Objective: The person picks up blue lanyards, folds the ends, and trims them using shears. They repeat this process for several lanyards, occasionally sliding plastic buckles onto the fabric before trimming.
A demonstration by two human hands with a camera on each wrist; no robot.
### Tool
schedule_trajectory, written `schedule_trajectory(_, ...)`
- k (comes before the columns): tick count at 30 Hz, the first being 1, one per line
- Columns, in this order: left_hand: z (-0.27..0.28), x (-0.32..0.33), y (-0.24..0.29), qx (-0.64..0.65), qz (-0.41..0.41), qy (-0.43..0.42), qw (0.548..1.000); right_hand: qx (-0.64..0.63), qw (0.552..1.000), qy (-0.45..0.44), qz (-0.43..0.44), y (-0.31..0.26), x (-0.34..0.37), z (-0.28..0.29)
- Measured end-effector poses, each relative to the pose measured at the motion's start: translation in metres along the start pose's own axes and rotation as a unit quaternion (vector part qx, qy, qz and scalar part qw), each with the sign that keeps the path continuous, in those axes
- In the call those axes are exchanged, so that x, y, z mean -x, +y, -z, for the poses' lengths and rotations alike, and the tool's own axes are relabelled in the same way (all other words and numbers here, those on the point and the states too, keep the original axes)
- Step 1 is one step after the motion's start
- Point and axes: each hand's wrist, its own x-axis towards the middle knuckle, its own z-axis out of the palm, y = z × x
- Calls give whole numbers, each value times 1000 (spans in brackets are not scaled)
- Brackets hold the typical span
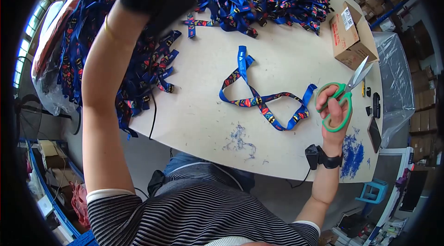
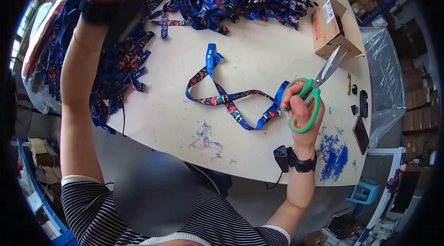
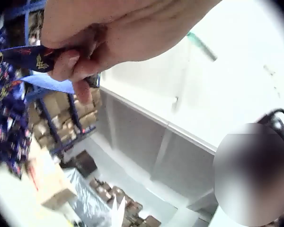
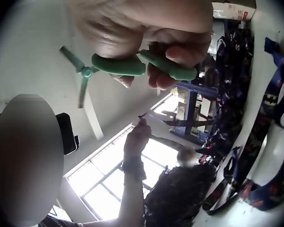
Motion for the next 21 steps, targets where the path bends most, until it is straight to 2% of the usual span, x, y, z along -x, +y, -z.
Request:
schedule_trajectory(1, -4, 14, 21, 236, 176, -76, 953, 6, 1000, -7, -10, -5, 0, -3)
schedule_trajectory(2, -28, 39, 49, 283, 299, -76, 908, 11, 1000, -12, -20, -10, 0, -6)
schedule_trajectory(3, -42, 57, 76, 401, 318, -93, 854, 2, 1000, -23, -8, -13, -3, -11)
schedule_trajectory(4, -49, 71, 95, 488, 369, -140, 779, -6, 999, -31, 2, -14, -7, -21)
schedule_trajectory(5, -58, 87, 108, 519, 379, -182, 744, -13, 999, -39, 10, -13, -12, -30)
schedule_trajectory(6, -69, 99, 119, 582, 393, -185, 687, -2, 998, -62, 20, -11, -17, -38)
schedule_trajectory(8, -72, 112, 132, 617, 413, -198, 640, 10, 993, -114, 20, -5, -26, -53)
schedule_trajectory(11, -79, 126, 136, 656, 404, -159, 617, 0, 980, -196, -42, 2, -31, -73)
schedule_trajectory(14, -75, 134, 131, 639, 415, -157, 629, 29, 961, -239, -137, 0, -32, -81)
schedule_trajectory(16, -67, 131, 134, 490, 377, -136, 774, 59, 960, -220, -159, -4, -33, -86)
schedule_trajectory(17, -66, 130, 136, 408, 353, -125, 833, 70, 961, -210, -164, -6, -33, -89)
schedule_trajectory(20, -81, 140, 136, 246, 219, -55, 943, 100, 960, -204, -161, -3, -30, -93)
schedule_trajectory(21, -80, 141, 137, 230, 208, -74, 948, 108, 960, -206, -156, -2, -30, -94)
